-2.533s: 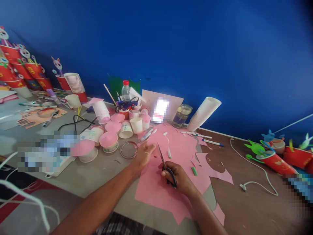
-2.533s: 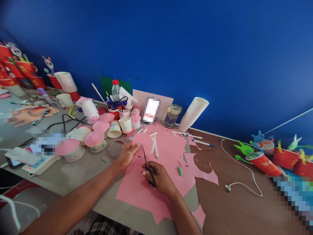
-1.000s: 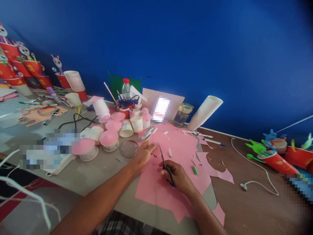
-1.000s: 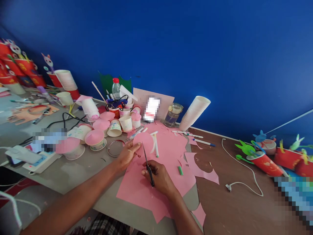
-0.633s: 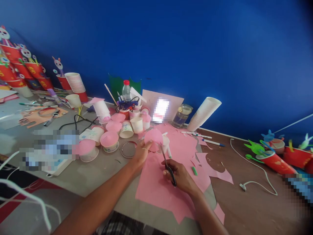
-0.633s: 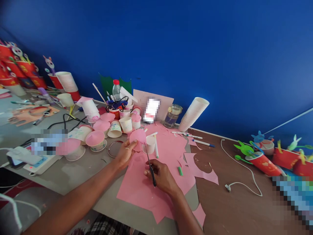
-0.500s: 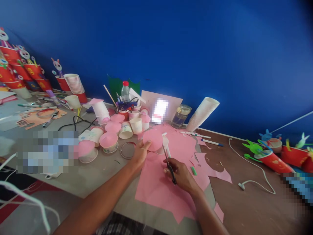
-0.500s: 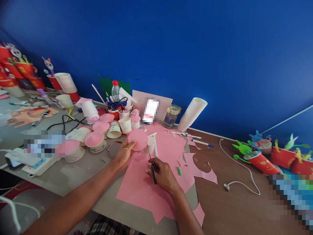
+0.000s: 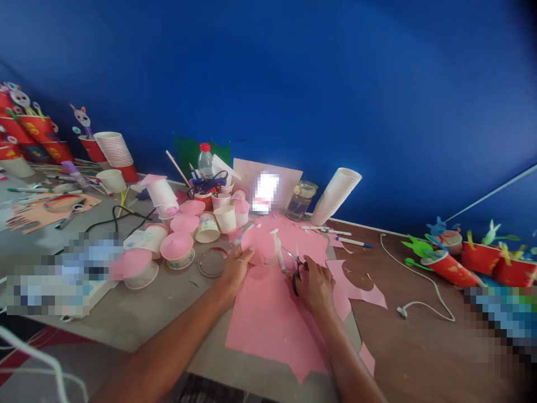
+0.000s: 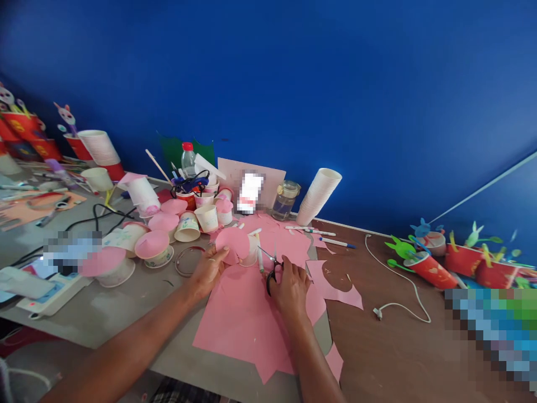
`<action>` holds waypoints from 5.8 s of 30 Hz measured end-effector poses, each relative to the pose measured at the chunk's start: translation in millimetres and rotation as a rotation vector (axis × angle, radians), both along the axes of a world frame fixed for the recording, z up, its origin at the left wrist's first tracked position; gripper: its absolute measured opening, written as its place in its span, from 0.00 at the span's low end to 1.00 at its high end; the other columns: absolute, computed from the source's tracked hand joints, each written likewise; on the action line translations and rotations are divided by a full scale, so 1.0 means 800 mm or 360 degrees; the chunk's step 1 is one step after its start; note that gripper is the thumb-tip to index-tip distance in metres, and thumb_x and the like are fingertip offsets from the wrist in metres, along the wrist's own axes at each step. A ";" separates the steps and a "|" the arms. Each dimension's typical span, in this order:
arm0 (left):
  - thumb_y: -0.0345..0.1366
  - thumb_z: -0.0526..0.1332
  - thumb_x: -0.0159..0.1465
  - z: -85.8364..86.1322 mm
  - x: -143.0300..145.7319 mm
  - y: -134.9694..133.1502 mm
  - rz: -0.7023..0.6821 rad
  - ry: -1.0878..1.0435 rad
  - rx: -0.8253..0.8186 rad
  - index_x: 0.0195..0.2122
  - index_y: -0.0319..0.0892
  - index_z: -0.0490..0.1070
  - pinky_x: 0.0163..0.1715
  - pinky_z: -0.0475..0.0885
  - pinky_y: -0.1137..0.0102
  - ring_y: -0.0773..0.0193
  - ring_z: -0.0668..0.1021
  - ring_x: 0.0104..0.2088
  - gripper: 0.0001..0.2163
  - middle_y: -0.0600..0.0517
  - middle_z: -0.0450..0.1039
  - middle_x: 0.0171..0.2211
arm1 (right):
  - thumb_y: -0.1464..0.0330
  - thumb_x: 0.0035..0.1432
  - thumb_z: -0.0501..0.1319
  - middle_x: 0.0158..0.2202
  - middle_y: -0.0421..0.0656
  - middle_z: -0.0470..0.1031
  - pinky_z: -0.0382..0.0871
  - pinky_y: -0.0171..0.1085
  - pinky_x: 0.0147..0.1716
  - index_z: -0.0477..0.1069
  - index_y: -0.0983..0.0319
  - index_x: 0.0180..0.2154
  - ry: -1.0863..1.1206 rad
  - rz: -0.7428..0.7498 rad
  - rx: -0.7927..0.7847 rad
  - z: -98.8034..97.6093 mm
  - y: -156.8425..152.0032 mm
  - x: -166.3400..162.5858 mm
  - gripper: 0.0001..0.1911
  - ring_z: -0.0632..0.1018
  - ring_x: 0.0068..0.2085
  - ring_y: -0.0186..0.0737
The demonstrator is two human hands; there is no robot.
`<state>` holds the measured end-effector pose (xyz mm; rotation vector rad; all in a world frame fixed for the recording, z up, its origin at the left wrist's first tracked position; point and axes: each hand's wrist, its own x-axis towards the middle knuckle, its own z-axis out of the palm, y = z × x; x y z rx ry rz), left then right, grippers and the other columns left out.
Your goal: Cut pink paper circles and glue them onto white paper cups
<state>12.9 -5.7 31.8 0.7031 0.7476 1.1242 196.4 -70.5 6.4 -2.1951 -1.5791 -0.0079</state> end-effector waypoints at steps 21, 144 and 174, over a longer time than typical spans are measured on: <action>0.37 0.68 0.51 0.005 0.004 -0.014 -0.0361 -0.0088 -0.0107 0.30 0.35 0.76 0.37 0.73 0.63 0.53 0.80 0.34 0.10 0.45 0.79 0.27 | 0.74 0.51 0.53 0.27 0.43 0.75 0.56 0.42 0.40 0.64 0.65 0.51 -0.0135 -0.0082 0.0235 0.001 0.003 0.013 0.23 0.74 0.33 0.45; 0.37 0.66 0.55 -0.006 0.000 0.002 -0.0077 -0.0143 -0.0089 0.25 0.40 0.68 0.32 0.70 0.71 0.65 0.75 0.25 0.08 0.56 0.69 0.19 | 0.52 0.57 0.59 0.19 0.38 0.70 0.52 0.32 0.23 0.66 0.66 0.39 0.2202 0.1219 -0.0565 0.051 -0.025 -0.015 0.22 0.68 0.21 0.31; 0.35 0.67 0.54 -0.005 -0.007 0.009 -0.0122 -0.0224 -0.0144 0.34 0.37 0.73 0.41 0.73 0.65 0.54 0.79 0.41 0.09 0.45 0.79 0.35 | 0.58 0.52 0.63 0.19 0.33 0.64 0.53 0.30 0.19 0.68 0.63 0.36 0.1813 0.1050 -0.0825 0.047 -0.021 0.010 0.16 0.63 0.19 0.27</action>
